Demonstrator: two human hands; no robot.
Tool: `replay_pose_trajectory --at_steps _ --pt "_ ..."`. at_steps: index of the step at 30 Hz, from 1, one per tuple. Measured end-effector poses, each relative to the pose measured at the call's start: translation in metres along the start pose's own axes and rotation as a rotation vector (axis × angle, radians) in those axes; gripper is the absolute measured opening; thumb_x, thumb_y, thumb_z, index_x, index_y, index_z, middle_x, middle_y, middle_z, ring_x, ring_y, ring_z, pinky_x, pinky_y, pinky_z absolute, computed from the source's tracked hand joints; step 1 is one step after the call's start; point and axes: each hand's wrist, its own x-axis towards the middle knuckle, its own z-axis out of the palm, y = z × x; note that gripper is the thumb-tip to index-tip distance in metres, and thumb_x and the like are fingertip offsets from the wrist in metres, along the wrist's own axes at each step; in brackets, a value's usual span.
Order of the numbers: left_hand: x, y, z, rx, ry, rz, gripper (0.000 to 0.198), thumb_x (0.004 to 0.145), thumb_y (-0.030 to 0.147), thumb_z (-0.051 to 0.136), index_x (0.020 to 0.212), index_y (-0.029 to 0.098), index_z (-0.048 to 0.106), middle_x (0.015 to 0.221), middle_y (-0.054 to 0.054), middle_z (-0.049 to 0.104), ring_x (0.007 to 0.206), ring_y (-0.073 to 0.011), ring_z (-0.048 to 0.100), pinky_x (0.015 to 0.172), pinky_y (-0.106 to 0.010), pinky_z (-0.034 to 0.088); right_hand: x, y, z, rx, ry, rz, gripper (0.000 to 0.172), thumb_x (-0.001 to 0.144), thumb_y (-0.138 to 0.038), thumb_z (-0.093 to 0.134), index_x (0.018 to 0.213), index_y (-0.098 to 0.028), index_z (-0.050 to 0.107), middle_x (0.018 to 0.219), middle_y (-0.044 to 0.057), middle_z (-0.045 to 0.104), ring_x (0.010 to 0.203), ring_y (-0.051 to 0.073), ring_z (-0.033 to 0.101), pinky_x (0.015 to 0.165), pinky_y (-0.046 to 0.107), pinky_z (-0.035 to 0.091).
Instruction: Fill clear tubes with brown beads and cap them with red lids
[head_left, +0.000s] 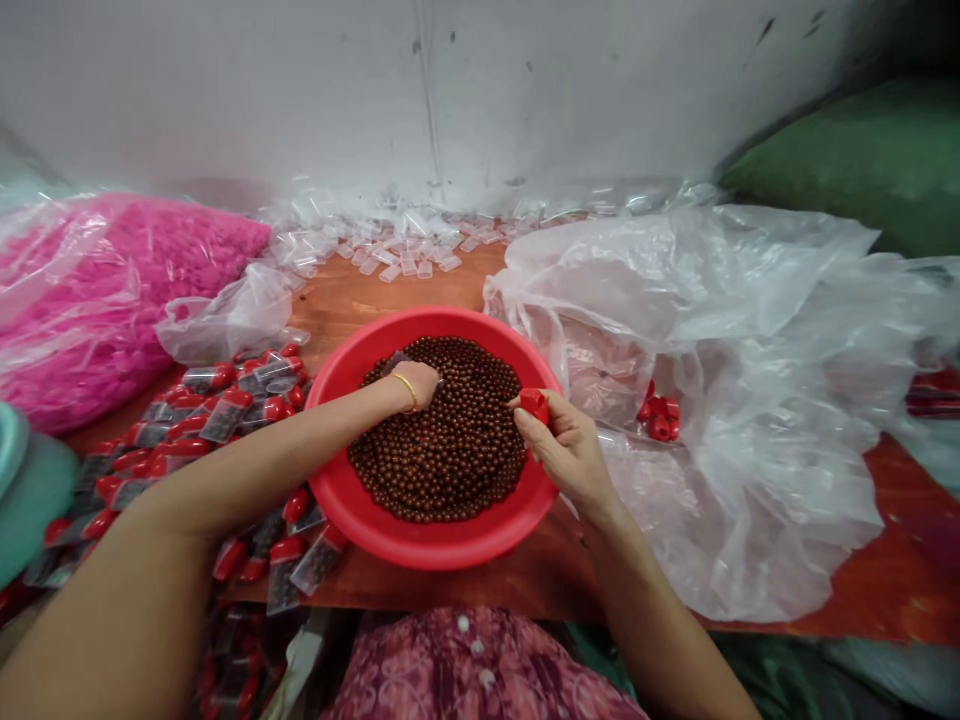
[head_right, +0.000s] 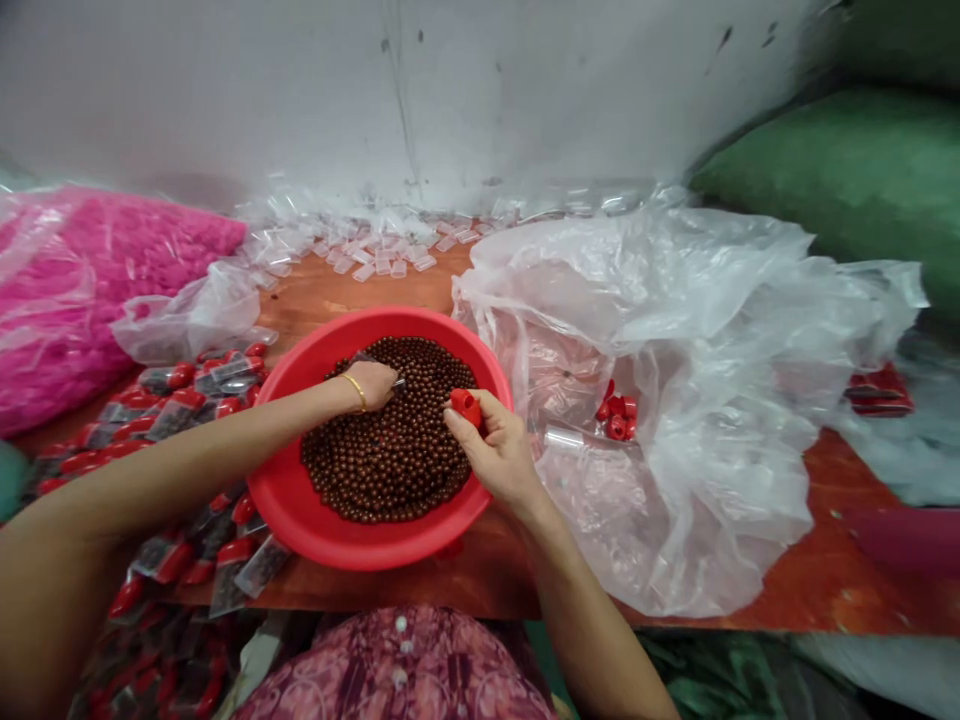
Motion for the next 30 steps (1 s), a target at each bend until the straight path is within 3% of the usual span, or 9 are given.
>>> replay_pose_trajectory --at_steps 4,9,15,19,22,25,30 --pt "0.022 0.024 0.008 -0.175 0.075 0.056 0.027 0.079 0.017 0.047 0.099 0.009 0.064 0.109 -0.019 0.063 0.103 -0.0279 0.059 0.089 -0.038 0.045 -0.001 0.001 0.000 0.024 -0.002 0.002 0.022 0.082 -0.040 0.055 0.086 -0.018 0.058 0.059 -0.004 0.043 0.050 0.008 0.038 0.049 0.022 0.033" --pt "0.027 0.027 0.018 -0.482 0.102 0.212 0.027 0.080 0.018 0.052 0.105 0.012 0.058 0.107 -0.007 0.066 0.097 -0.0133 0.061 0.086 -0.023 0.046 0.000 -0.001 0.001 0.084 0.030 0.049 0.022 0.082 -0.040 0.054 0.085 -0.019 0.056 0.058 -0.005 0.043 0.048 0.007 0.037 0.047 0.022 0.031" --pt "0.000 0.013 0.017 -1.271 0.093 0.345 0.031 0.070 0.013 0.061 0.101 0.008 0.055 0.103 -0.008 0.065 0.093 -0.0115 0.060 0.089 -0.026 0.044 0.002 0.001 0.002 0.186 0.048 0.094 0.027 0.082 -0.044 0.054 0.091 -0.019 0.054 0.053 -0.007 0.040 0.045 0.007 0.036 0.045 0.021 0.029" --pt "-0.030 0.009 0.013 -1.566 0.042 0.350 0.035 0.063 0.018 0.071 0.093 0.011 0.053 0.091 -0.004 0.064 0.085 -0.0106 0.060 0.086 -0.027 0.044 0.005 0.002 0.000 0.273 0.015 0.115 0.035 0.079 -0.050 0.054 0.094 -0.018 0.055 0.054 -0.007 0.038 0.043 0.006 0.033 0.044 0.021 0.030" --pt "-0.051 0.010 0.015 -1.681 -0.024 0.339 0.043 0.061 0.030 0.075 0.092 0.012 0.051 0.082 -0.003 0.063 0.074 -0.0111 0.061 0.076 -0.027 0.047 0.008 0.000 0.001 0.318 -0.015 0.173 0.039 0.076 -0.055 0.053 0.088 -0.018 0.053 0.055 -0.007 0.038 0.043 0.005 0.033 0.042 0.020 0.030" --pt "-0.065 0.012 0.019 -1.701 -0.103 0.351 0.044 0.063 0.039 0.073 0.091 0.012 0.051 0.079 -0.003 0.063 0.068 -0.0114 0.062 0.069 -0.026 0.047 0.013 -0.003 0.004 0.228 -0.017 0.228 0.034 0.069 -0.048 0.061 0.082 -0.019 0.050 0.055 -0.008 0.040 0.042 0.005 0.034 0.040 0.019 0.030" --pt "-0.074 0.015 0.021 -1.720 -0.182 0.404 0.039 0.063 0.036 0.072 0.087 0.013 0.053 0.072 0.000 0.059 0.063 -0.0091 0.057 0.065 -0.026 0.049 0.028 -0.014 0.006 0.052 -0.103 0.243 0.032 0.062 -0.041 0.065 0.081 -0.019 0.052 0.055 -0.007 0.044 0.039 0.005 0.037 0.037 0.019 0.032"
